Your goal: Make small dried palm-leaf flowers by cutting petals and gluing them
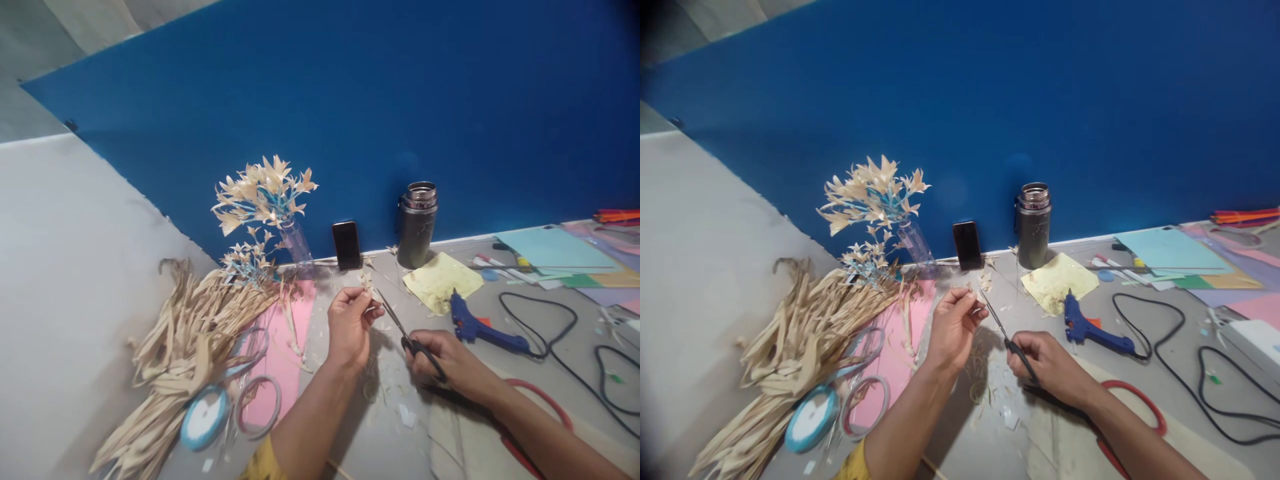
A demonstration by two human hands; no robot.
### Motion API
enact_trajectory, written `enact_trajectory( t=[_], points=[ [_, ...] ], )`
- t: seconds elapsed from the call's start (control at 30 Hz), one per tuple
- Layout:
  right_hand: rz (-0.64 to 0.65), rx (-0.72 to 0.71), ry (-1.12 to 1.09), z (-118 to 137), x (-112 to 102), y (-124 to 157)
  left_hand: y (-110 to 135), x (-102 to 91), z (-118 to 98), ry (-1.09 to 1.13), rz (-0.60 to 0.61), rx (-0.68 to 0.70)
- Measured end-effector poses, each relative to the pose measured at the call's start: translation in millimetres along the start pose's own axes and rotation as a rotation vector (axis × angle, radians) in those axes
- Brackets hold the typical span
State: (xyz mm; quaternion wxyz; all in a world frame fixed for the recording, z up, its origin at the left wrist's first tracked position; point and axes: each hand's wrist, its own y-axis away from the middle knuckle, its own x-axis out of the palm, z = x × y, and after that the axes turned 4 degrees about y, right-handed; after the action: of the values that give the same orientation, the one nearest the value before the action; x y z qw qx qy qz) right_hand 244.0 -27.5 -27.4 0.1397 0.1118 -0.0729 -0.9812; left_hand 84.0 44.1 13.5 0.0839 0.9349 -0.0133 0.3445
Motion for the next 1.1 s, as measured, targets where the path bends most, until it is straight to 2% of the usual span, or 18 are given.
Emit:
enact_trajectory(
  t=[0.37,0.77,0.9,1.1],
  points=[
    [-0.014,0.045,-0.01,6.7,2.9,-1.0,1.5,0.0,-0.1,-0.005,-0.015,0.006],
    [-0.031,0.034,0.02,-1.2,2.7,-2.6,1.1,-0.6,1.6,-0.017,-0.023,0.024],
    [-0.019,0.076,-0.047,-2.4,3.8,-2.2,1.4,-0.4,1.4,-0.011,-0.025,0.021],
    [-0.042,0.019,0.031,-3.6,3.6,-2.0,1.1,0.1,2.0,0.003,-0.041,0.015]
  ],
)
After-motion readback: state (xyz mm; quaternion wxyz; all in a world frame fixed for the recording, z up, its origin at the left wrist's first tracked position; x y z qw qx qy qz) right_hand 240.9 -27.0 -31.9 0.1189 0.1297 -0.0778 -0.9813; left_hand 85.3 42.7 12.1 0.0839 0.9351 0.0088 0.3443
